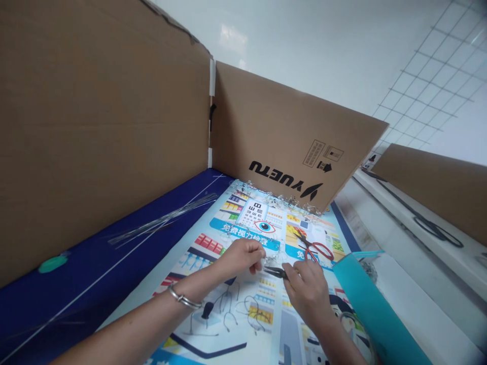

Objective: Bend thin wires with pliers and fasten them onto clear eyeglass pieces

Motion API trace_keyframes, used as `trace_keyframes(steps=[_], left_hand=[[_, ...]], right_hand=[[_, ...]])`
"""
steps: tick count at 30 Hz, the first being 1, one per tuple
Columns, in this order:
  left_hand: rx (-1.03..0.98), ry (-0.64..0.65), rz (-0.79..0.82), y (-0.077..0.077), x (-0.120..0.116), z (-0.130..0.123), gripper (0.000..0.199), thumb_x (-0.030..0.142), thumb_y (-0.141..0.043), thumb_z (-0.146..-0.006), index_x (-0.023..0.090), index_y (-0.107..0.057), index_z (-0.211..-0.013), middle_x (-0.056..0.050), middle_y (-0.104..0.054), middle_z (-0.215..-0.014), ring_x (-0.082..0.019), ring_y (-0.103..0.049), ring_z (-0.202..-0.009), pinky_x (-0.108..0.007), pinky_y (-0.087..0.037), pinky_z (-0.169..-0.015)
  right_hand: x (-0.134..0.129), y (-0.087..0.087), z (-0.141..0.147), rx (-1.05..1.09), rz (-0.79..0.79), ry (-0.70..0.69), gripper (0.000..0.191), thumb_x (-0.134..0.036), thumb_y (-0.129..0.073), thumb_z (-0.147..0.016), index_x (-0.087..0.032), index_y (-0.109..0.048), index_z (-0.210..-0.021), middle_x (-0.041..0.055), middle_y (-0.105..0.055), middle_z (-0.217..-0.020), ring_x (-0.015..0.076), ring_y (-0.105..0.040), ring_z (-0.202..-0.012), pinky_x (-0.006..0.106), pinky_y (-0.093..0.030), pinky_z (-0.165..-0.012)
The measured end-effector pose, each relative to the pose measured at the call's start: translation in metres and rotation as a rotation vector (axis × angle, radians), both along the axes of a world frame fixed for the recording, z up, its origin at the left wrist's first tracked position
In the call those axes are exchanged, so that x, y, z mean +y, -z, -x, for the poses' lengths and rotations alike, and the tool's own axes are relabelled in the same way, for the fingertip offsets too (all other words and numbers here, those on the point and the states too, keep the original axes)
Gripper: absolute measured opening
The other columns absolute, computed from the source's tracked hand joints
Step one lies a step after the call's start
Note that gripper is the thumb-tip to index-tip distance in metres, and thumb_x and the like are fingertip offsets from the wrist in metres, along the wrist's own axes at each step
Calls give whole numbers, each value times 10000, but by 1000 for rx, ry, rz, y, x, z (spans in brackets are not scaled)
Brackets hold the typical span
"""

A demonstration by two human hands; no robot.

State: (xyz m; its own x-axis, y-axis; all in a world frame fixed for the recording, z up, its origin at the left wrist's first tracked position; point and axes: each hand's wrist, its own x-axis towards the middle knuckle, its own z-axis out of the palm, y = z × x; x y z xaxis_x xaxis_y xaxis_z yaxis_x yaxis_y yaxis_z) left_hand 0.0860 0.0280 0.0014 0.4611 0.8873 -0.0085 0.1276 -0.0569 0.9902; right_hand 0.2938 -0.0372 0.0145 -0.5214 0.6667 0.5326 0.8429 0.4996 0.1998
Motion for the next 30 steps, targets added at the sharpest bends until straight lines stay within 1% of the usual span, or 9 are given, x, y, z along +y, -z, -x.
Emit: trace_keyframes(steps=[2,4,8,11,14,19,23,30], left_hand=[[17,-11,-14,0,-2,-1,238,358,-491,-768,160,-599,-692,18,-629,-558,-110,-548,-445,-203,-419,-464],[63,-30,-78,-2,-6,-1,237,352,-474,-784,174,-612,-711,31,-616,-542,-112,-547,-453,-202,-408,-476],[214,-108,-309,-8,-13,-2,279,336,-404,-839,197,-620,-730,32,-616,-571,-115,-548,-497,-197,-383,-507],[269,-163,-397,-10,-17,-3,268,322,-388,-856,210,-618,-778,28,-624,-623,-117,-550,-520,-199,-381,-533],[305,-173,-436,-8,-19,-5,236,313,-394,-860,222,-609,-826,30,-617,-629,-121,-553,-534,-199,-381,-548],[364,-180,-479,-7,-21,-7,218,302,-384,-868,233,-587,-829,31,-609,-642,-128,-563,-574,-197,-377,-563],[406,-184,-504,-6,-23,-7,232,286,-355,-882,234,-575,-829,26,-607,-650,-131,-562,-592,-197,-373,-573],[477,-195,-525,-4,-26,-9,219,264,-347,-885,244,-564,-864,17,-628,-683,-136,-579,-604,-201,-373,-581]], right_hand=[[-4,-3,7,-64,21,15,208,-186,-479,-824,-201,-578,-1006,58,-521,-743,191,-456,-720,350,-344,-666],[-6,-5,12,-61,61,43,184,-194,-474,-828,-197,-582,-977,59,-515,-744,194,-455,-726,347,-344,-667],[-9,-3,17,83,181,106,133,-226,-489,-824,-192,-578,-916,61,-520,-771,194,-471,-763,321,-360,-680],[-10,0,17,144,232,140,118,-244,-503,-818,-197,-576,-897,58,-528,-769,193,-481,-768,304,-363,-679],[-10,2,17,145,245,168,108,-256,-505,-819,-201,-579,-875,55,-534,-761,188,-487,-757,293,-353,-672],[-10,1,16,127,242,196,101,-263,-499,-825,-203,-580,-835,42,-530,-739,172,-484,-736,276,-324,-658],[-12,-1,16,94,254,247,95,-252,-493,-830,-210,-578,-834,33,-528,-754,166,-475,-754,271,-299,-662],[-14,-5,19,-25,183,288,69,-236,-518,-807,-205,-577,-823,41,-516,-740,182,-443,-734,301,-265,-654]])
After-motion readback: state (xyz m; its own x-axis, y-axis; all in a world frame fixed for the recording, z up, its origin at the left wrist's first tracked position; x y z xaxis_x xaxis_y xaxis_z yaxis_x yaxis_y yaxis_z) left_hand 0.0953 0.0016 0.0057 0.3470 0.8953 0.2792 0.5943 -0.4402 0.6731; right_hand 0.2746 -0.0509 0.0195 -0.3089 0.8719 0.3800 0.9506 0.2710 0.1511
